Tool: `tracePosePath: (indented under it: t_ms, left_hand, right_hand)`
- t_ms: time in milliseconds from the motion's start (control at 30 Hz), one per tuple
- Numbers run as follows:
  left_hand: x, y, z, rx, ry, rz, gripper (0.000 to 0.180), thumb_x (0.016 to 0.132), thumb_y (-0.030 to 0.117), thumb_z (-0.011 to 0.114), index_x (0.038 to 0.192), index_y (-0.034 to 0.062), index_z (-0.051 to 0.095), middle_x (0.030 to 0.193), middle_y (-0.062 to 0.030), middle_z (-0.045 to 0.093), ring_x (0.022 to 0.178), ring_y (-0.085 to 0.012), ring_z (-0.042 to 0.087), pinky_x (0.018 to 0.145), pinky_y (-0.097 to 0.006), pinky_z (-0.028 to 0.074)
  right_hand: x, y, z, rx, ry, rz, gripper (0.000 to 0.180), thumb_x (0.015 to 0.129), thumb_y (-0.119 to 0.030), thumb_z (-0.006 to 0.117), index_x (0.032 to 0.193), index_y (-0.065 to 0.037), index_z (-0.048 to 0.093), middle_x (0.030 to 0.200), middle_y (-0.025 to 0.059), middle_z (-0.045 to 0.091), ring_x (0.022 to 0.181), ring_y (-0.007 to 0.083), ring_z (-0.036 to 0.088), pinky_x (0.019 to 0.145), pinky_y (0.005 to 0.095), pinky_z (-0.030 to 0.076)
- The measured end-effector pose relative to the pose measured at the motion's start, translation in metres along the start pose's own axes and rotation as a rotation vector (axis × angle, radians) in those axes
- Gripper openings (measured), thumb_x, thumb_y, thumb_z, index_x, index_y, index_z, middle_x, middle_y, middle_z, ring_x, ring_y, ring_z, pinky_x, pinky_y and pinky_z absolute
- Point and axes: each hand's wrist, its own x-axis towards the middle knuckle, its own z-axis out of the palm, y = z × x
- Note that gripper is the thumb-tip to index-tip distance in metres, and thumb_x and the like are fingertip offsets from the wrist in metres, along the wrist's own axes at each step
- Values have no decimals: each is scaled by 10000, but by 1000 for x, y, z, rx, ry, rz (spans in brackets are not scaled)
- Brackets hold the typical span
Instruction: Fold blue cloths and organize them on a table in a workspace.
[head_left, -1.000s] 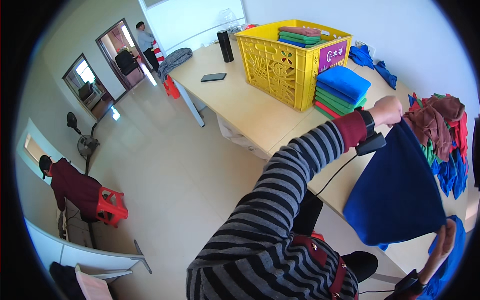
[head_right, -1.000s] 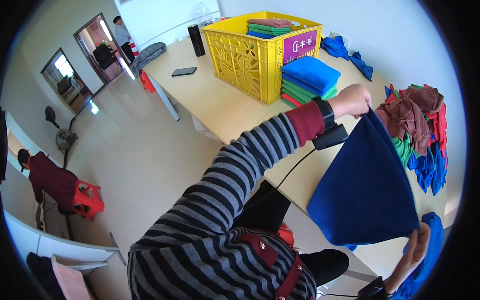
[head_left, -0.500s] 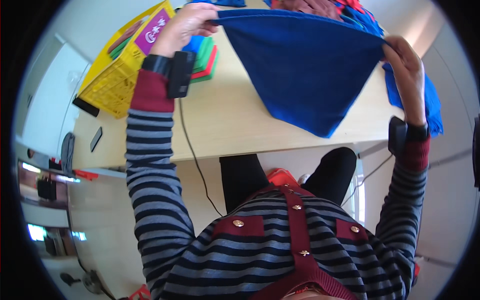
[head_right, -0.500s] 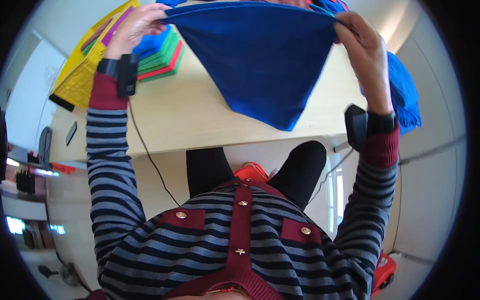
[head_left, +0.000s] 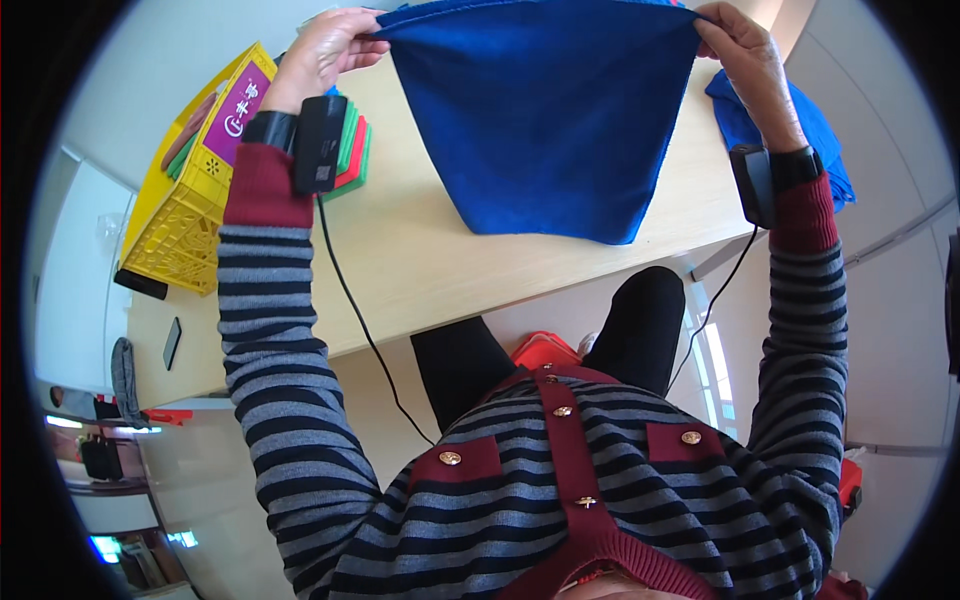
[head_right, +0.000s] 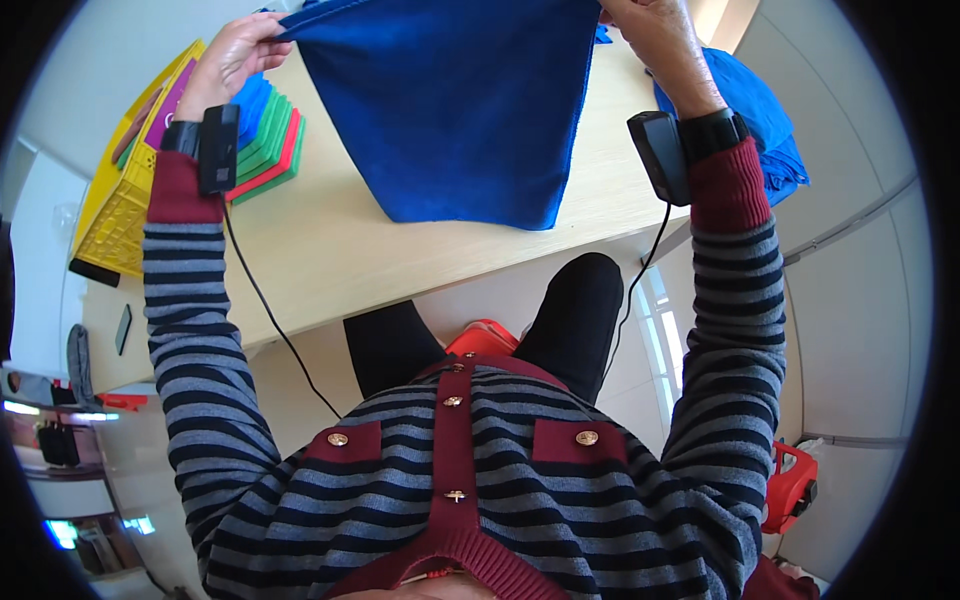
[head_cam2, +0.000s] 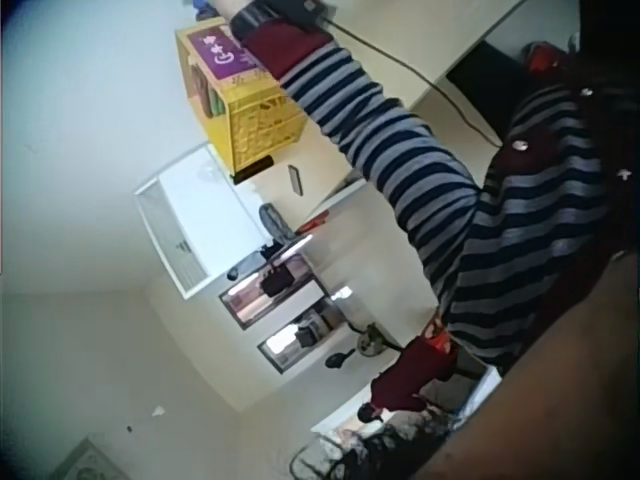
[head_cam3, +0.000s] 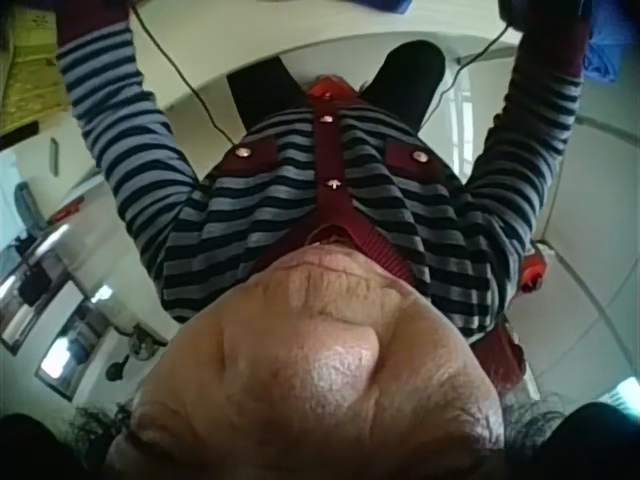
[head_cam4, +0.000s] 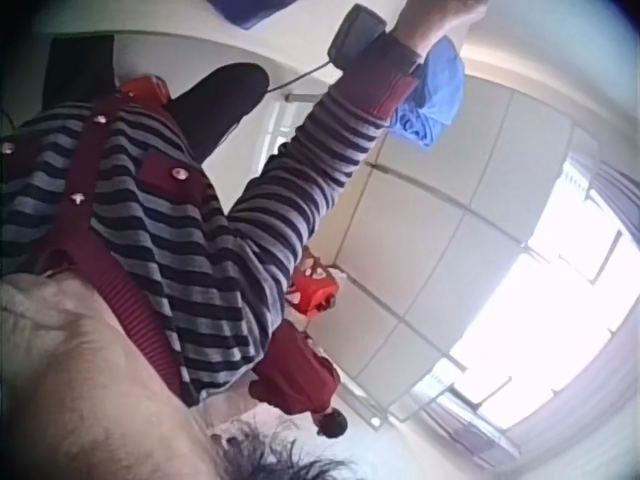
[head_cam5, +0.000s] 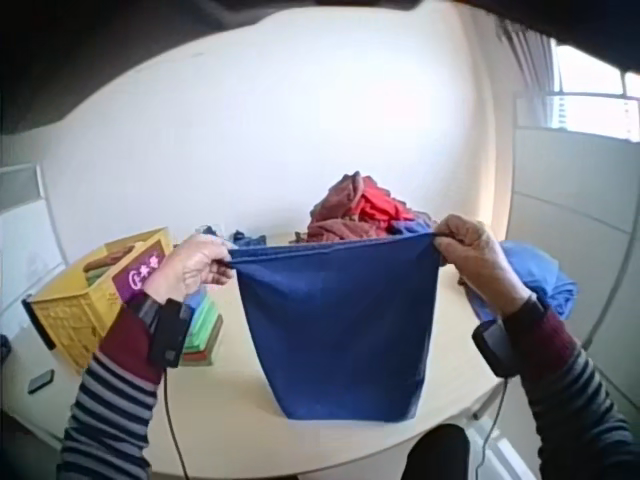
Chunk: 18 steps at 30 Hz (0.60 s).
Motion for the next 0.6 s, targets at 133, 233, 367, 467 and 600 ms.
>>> tracePosePath:
  t_ms: [133,233,367,467,600]
  left_hand:
    - [54,-22,5,-666,-826,340,163,947,181,652,1049,57,677,835,-92,706,652,-196,694,620,-320,598]
    - [33,11,72,-326,-389,255,272,965,130,629,1209,8,623,992,-107,695,828,-175,698,773,-296,593]
    - [-14,15,72,-124,6,220,287,979,129,631,1222,-22,645,965,-97,704,859,-165,709,808,-279,598]
    - [-22,10,70,-55,120,228,266,980,136,640,1194,-19,670,898,-80,707,810,-154,710,768,-265,595]
    - [-27,25,40,164,328,242,255,978,140,651,1194,5,680,842,-47,687,728,-120,690,686,-228,562]
  right_hand:
    - [-4,31,-52,-487,131,107,162,1013,-151,605,1097,-32,678,903,26,663,834,121,650,841,258,544]
    - [-22,40,-83,-586,168,71,218,1029,-219,633,1156,-53,694,933,35,703,867,131,699,883,265,568]
    - [-24,12,-37,-480,188,57,160,1011,-153,610,1096,-33,673,888,26,672,808,121,665,806,260,558]
    - [-24,-14,-8,-297,183,97,84,977,-21,565,979,13,642,823,10,600,743,100,569,708,246,509]
    - [-27,-34,0,-73,30,98,102,988,-37,571,1008,10,659,831,13,617,741,93,567,703,243,509]
